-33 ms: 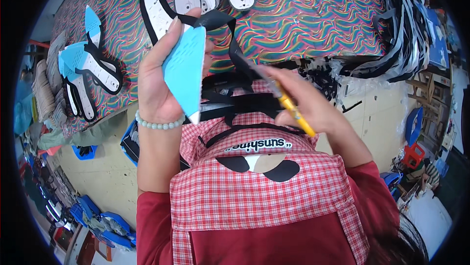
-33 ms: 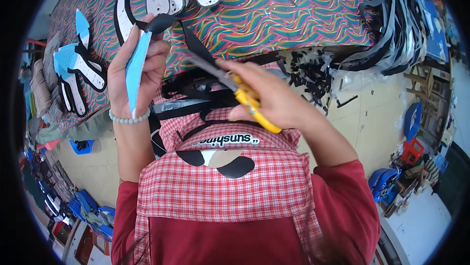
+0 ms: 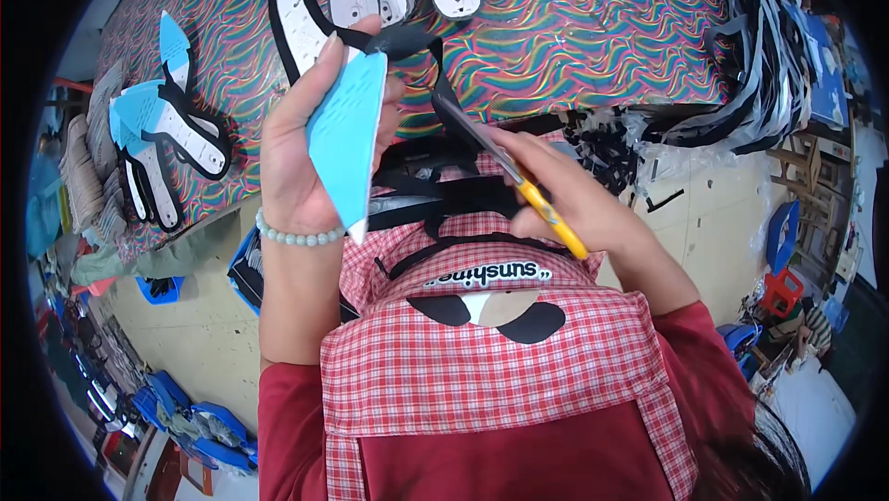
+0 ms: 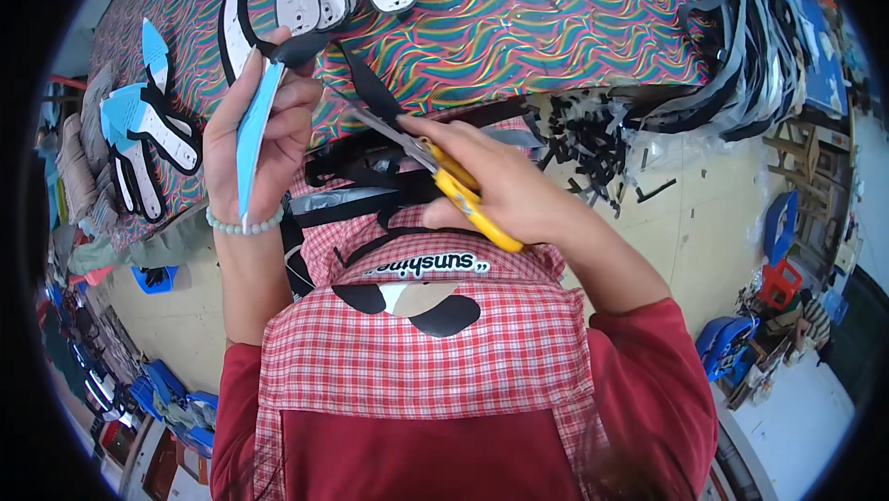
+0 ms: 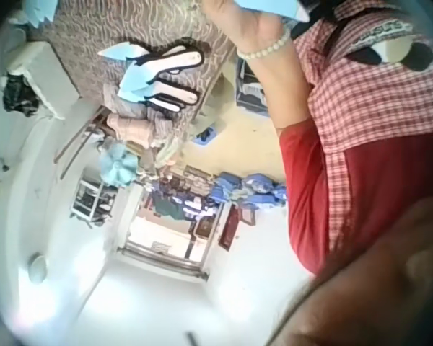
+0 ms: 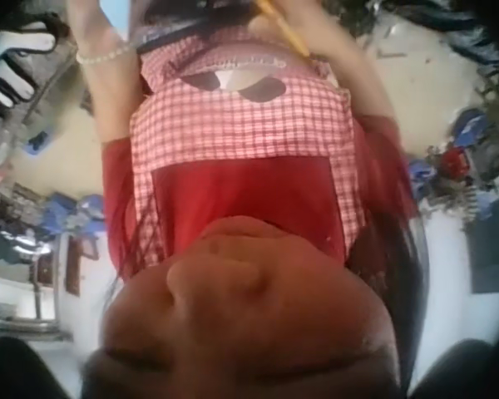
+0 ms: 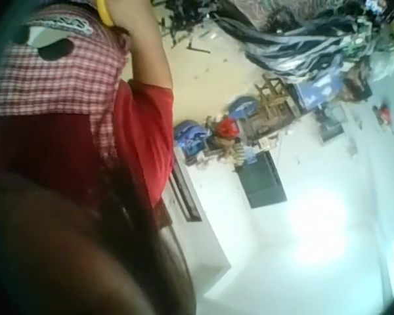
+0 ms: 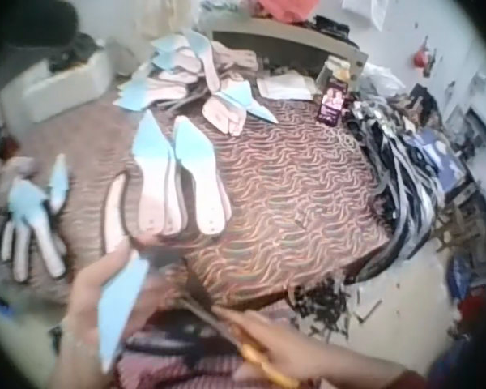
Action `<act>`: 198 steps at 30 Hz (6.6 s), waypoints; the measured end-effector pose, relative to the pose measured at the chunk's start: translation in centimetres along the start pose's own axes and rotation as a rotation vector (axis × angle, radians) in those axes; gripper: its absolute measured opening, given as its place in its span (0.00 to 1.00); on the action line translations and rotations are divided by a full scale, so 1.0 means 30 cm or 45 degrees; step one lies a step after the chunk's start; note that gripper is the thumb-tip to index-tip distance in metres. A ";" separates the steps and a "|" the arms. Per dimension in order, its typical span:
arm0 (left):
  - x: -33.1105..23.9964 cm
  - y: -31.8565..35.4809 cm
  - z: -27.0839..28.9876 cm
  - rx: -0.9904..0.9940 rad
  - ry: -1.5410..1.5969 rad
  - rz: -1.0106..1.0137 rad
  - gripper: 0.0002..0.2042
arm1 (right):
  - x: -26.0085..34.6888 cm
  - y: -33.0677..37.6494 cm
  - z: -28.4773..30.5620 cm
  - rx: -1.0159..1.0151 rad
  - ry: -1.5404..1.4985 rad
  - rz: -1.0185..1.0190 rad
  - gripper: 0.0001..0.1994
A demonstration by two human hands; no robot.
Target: The person assembles slipper components by hand, wrapping black fabric strips around the edges of light blue and white slipper soles. They repeatedly pick up a sole, wrap the strip, and trim the excess with yellow-handled scissors before placing the finished slipper on the table.
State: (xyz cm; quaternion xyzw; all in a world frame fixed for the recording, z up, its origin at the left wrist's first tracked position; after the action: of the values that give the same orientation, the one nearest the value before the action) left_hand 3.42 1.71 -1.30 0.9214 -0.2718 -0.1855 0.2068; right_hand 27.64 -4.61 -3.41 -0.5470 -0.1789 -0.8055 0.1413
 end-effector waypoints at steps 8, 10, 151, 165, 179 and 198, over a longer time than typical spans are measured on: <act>0.006 0.012 0.012 -0.049 -0.061 -0.057 0.20 | 0.035 -0.110 -0.023 -0.331 0.267 0.224 0.44; 0.014 -0.002 0.008 -0.113 -0.233 -0.156 0.20 | 0.013 -0.102 -0.007 -0.413 0.313 0.323 0.39; 0.051 0.074 -0.045 0.109 -0.870 -0.634 0.21 | 0.326 -0.281 0.022 -0.140 -0.551 0.467 0.18; -0.024 0.043 -0.065 0.274 0.014 -0.711 0.11 | 0.162 -0.252 -0.096 -0.570 0.375 0.757 0.20; -0.069 0.202 -0.147 0.063 -2.681 -1.828 0.12 | 0.257 -0.245 0.059 -0.243 0.616 0.757 0.13; 0.088 0.079 -0.103 -0.059 -1.070 -1.271 0.30 | 0.161 -0.278 -0.144 -0.615 -0.491 0.688 0.07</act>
State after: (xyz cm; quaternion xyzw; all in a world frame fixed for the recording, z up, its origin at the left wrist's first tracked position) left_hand 5.89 -0.75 1.86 0.7812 0.1353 -0.6094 -0.0083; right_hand 18.78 0.82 -1.48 -0.7328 0.1423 -0.6408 0.1793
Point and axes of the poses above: each hand's wrist, its own y-axis away from the middle knuckle, its own z-axis out of the back of the hand, x = y × z, the point moved 1 cm from there along -y, towards the middle knuckle, and after that the axes turned 11 degrees about -x, right-handed, at the moved point
